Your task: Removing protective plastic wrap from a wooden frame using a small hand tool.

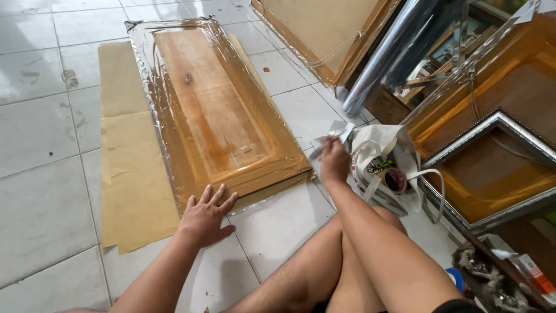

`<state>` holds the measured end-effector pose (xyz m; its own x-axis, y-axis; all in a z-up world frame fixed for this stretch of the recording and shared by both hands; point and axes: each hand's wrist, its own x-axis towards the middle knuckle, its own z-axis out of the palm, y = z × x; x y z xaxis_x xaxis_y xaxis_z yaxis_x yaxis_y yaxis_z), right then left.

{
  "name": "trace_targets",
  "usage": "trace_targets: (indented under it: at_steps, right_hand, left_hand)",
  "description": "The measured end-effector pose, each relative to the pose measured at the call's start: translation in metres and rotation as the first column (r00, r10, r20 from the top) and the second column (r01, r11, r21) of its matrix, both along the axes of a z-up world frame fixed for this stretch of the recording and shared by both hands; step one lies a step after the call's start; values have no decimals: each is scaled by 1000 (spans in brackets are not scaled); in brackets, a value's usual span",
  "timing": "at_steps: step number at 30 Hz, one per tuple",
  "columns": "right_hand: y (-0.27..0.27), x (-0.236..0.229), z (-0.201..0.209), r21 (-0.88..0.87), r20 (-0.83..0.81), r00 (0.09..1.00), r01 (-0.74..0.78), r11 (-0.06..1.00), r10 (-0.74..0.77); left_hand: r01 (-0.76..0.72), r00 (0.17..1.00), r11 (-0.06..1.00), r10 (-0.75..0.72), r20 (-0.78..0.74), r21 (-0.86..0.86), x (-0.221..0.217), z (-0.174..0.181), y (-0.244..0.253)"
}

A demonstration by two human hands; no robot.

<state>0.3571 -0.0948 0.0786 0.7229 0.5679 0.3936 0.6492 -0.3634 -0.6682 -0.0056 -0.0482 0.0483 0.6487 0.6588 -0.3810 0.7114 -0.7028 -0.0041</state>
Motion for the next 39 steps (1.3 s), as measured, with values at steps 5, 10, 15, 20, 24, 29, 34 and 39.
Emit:
trace_targets:
  at_steps: [5, 10, 15, 20, 24, 29, 34, 39]
  right_hand:
    - [8, 22, -21, 63, -37, 999, 4, 998, -2]
    - [8, 33, -42, -44, -58, 998, -20, 999, 17]
    - [8, 39, -53, -127, -16, 1000, -11, 992, 9]
    - [8, 27, -35, -115, -7, 1000, 27, 993, -28]
    - [9, 35, -41, -98, -46, 999, 7, 995, -12]
    - [-1, 7, -16, -68, -49, 998, 23, 997, -26]
    - [2, 0, -8, -42, -45, 995, 89, 995, -91]
    - [-2, -6, -1, 68, -81, 995, 69, 995, -63]
  left_hand:
    - [7, 1000, 1000, -7, -7, 9, 2, 6, 1]
    - [2, 1000, 1000, -2, 10, 5, 0, 1, -2]
    - [-2, 1000, 1000, 2, -5, -3, 2, 6, -3]
    - [-4, 1000, 1000, 4, -3, 1, 1, 4, 1]
    - [-7, 1000, 1000, 7, -6, 3, 0, 7, -3]
    - [-9, 1000, 1000, 9, -22, -11, -1, 8, -4]
    - [-7, 999, 1000, 6, -35, -14, -3, 7, -2]
    - [-14, 999, 1000, 13, -35, -24, 0, 10, -5]
